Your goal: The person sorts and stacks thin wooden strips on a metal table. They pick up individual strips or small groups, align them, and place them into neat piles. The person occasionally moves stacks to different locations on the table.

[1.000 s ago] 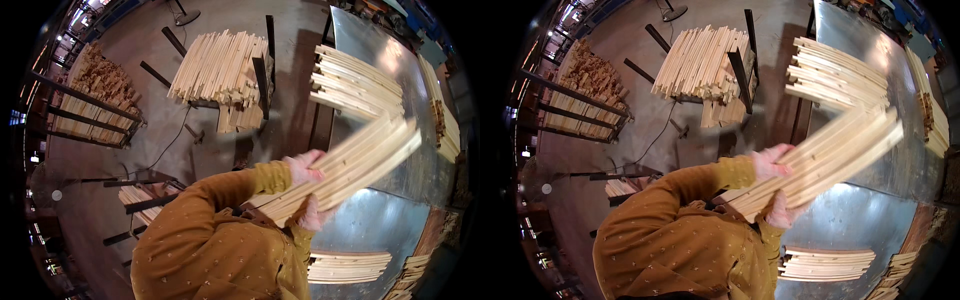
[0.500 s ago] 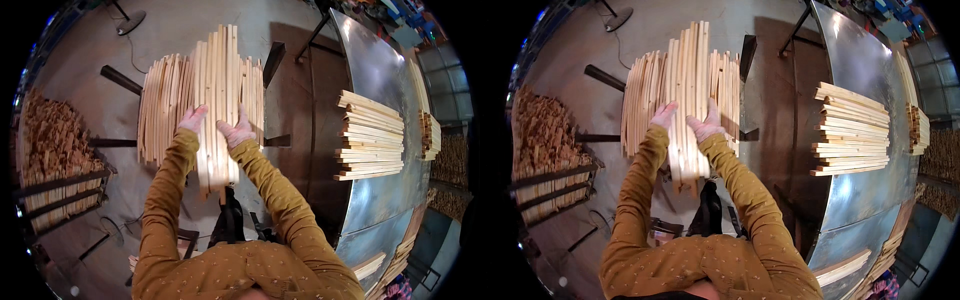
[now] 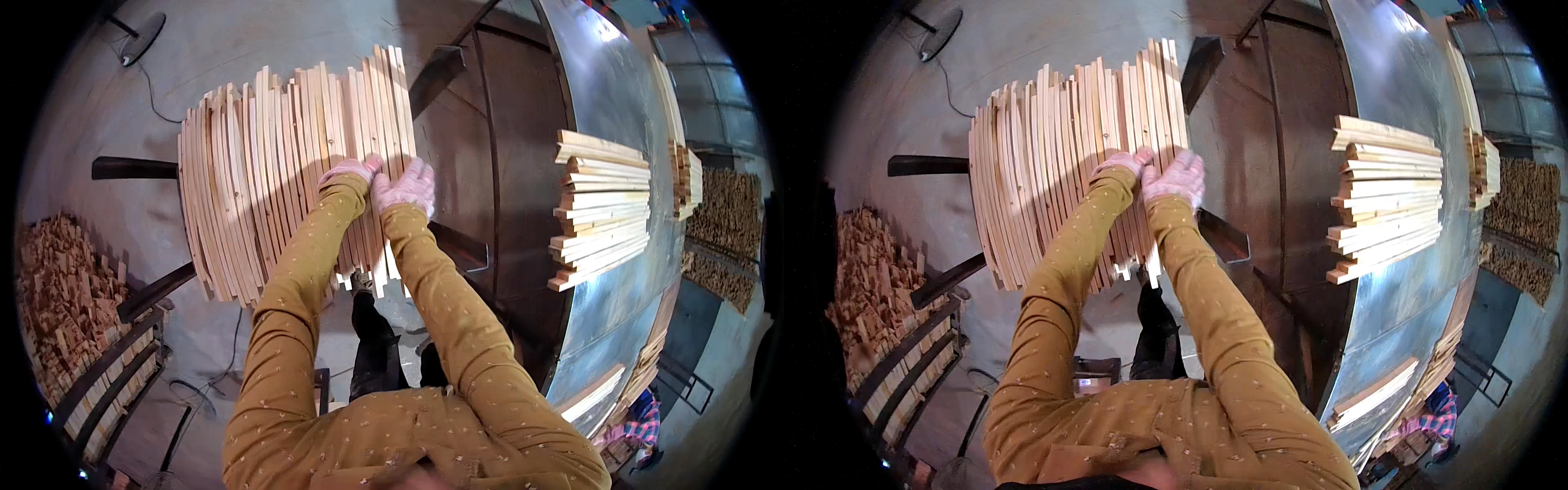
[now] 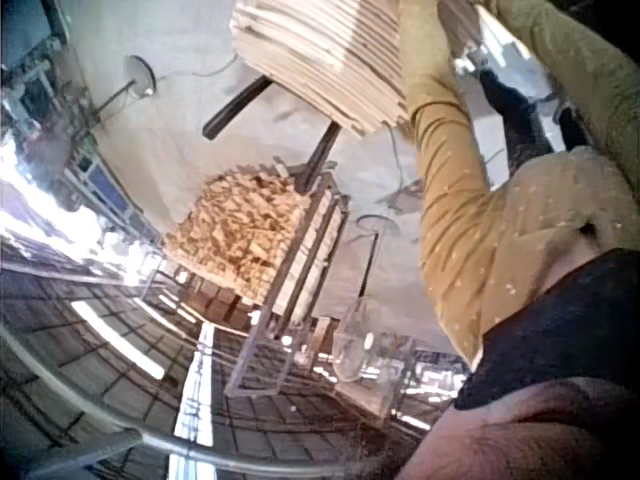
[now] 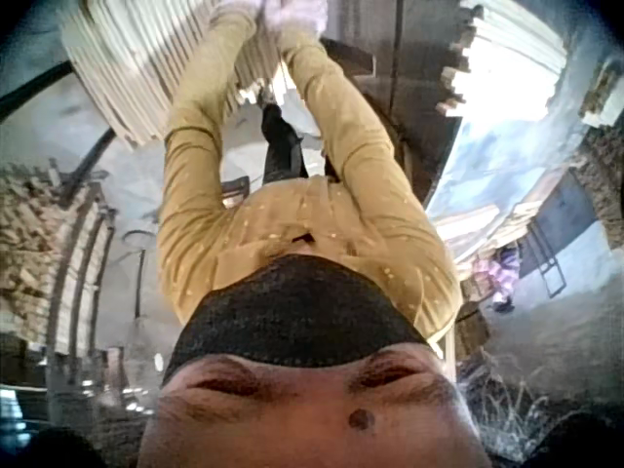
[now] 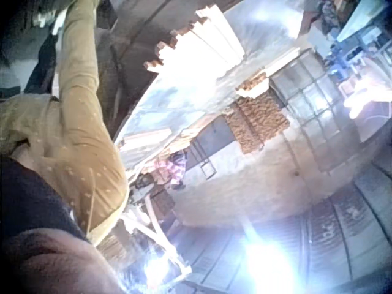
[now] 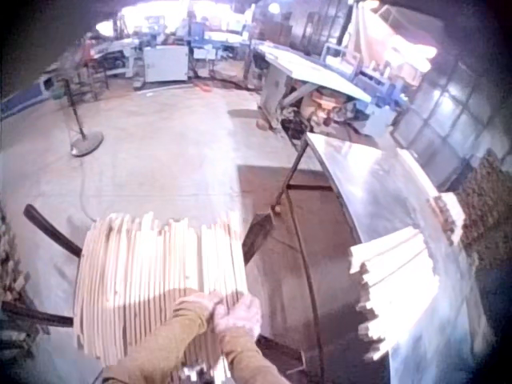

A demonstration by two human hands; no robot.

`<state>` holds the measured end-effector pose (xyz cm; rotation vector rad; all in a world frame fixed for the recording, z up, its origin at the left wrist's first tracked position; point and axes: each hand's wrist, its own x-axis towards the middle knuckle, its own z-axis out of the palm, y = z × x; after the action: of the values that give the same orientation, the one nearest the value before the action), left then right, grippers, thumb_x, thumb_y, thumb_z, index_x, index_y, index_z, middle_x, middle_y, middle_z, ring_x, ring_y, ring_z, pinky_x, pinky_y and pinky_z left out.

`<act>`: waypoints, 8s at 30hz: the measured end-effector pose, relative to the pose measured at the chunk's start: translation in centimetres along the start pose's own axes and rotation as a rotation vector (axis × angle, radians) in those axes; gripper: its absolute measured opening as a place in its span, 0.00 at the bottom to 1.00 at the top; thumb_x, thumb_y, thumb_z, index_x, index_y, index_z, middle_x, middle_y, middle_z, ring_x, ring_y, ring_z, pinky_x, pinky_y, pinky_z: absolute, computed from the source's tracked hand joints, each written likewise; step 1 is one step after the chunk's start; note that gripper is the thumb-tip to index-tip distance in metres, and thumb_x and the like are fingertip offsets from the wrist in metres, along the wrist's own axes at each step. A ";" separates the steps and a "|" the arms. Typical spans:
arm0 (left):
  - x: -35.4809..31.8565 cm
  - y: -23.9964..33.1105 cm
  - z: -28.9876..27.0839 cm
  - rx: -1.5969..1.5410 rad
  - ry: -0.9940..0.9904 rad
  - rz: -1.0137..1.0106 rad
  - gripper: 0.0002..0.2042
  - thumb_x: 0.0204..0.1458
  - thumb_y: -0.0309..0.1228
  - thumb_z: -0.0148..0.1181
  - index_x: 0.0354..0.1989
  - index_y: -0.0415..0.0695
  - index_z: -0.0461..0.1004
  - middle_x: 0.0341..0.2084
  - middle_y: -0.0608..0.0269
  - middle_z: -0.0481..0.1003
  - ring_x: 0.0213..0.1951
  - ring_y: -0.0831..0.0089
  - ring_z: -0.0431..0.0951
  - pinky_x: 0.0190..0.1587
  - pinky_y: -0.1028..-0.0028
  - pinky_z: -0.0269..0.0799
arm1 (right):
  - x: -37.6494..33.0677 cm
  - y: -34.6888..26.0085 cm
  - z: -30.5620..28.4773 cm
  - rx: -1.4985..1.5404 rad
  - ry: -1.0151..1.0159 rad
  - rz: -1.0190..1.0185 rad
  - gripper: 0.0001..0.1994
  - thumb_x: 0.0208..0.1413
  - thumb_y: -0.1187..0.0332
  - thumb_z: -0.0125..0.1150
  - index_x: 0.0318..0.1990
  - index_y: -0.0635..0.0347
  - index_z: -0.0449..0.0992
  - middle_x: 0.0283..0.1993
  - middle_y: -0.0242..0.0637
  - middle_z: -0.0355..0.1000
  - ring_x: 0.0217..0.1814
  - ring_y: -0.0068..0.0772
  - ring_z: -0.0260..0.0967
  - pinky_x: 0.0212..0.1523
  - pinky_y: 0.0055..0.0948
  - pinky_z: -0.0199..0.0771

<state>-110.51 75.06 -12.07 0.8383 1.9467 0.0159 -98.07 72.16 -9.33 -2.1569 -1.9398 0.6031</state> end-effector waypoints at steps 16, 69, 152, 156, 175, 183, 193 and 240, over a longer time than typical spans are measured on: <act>-23.6 2.3 15.0 -1.084 -0.149 0.885 0.17 0.58 0.27 0.52 0.54 0.35 0.65 0.35 0.47 0.73 0.31 0.63 0.75 0.33 0.69 0.77 | -36.5 41.7 -27.9 -0.101 0.646 0.570 0.30 0.56 0.57 0.58 0.63 0.65 0.65 0.65 0.52 0.63 0.70 0.53 0.58 0.70 0.44 0.56; -107.8 7.8 141.4 0.032 -0.994 1.493 0.22 0.59 0.34 0.57 0.57 0.33 0.67 0.45 0.54 0.76 0.47 0.66 0.76 0.53 0.67 0.71 | -106.1 142.9 -50.9 0.320 1.514 1.006 0.36 0.60 0.48 0.53 0.68 0.65 0.55 0.63 0.56 0.63 0.64 0.51 0.63 0.62 0.45 0.65; -87.1 -2.5 118.0 -0.027 -0.842 0.207 0.58 0.38 0.33 0.80 0.73 0.39 0.40 0.61 0.48 0.66 0.64 0.61 0.64 0.68 0.66 0.57 | -90.9 117.8 -37.4 2.324 0.488 0.496 0.22 0.62 0.62 0.59 0.59 0.61 0.63 0.43 0.43 0.71 0.44 0.41 0.70 0.40 0.41 0.74; -86.1 -2.1 114.4 0.286 -0.616 0.446 0.56 0.40 0.45 0.78 0.71 0.34 0.44 0.62 0.43 0.64 0.62 0.57 0.66 0.65 0.66 0.63 | -91.9 118.6 -40.2 2.290 0.602 0.826 0.17 0.60 0.66 0.62 0.53 0.58 0.66 0.33 0.37 0.70 0.29 0.36 0.69 0.27 0.34 0.73; -74.6 -4.8 101.8 -0.064 -0.694 0.649 0.61 0.32 0.49 0.81 0.72 0.38 0.45 0.62 0.50 0.63 0.63 0.61 0.63 0.65 0.68 0.59 | -74.8 101.7 -43.2 0.657 -0.345 0.705 0.48 0.62 0.36 0.35 0.73 0.70 0.34 0.68 0.60 0.58 0.69 0.55 0.60 0.69 0.37 0.58; -82.3 0.7 95.2 0.888 0.031 0.825 0.51 0.40 0.45 0.72 0.70 0.42 0.46 0.53 0.43 0.69 0.55 0.47 0.71 0.56 0.57 0.70 | -73.7 100.9 -43.8 0.350 -0.224 0.551 0.38 0.63 0.41 0.38 0.70 0.62 0.52 0.73 0.50 0.53 0.74 0.45 0.53 0.72 0.37 0.51; -85.9 -1.9 101.6 0.265 -0.128 1.441 0.43 0.49 0.40 0.69 0.70 0.39 0.50 0.63 0.44 0.59 0.60 0.53 0.66 0.63 0.59 0.64 | -81.3 110.0 -41.2 1.569 0.504 0.854 0.43 0.54 0.66 0.60 0.74 0.60 0.42 0.72 0.51 0.53 0.72 0.43 0.56 0.66 0.41 0.63; -96.0 -3.8 112.2 0.895 -0.036 0.620 0.53 0.41 0.44 0.74 0.72 0.47 0.42 0.61 0.42 0.63 0.59 0.47 0.70 0.59 0.60 0.69 | -89.9 134.9 -51.7 1.476 0.231 0.823 0.22 0.59 0.52 0.60 0.41 0.67 0.72 0.32 0.45 0.75 0.27 0.37 0.74 0.26 0.34 0.78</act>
<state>3.03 -18.15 2.90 1.9795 1.5465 -0.5280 39.80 -27.19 0.11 -1.6192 -0.0583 1.2368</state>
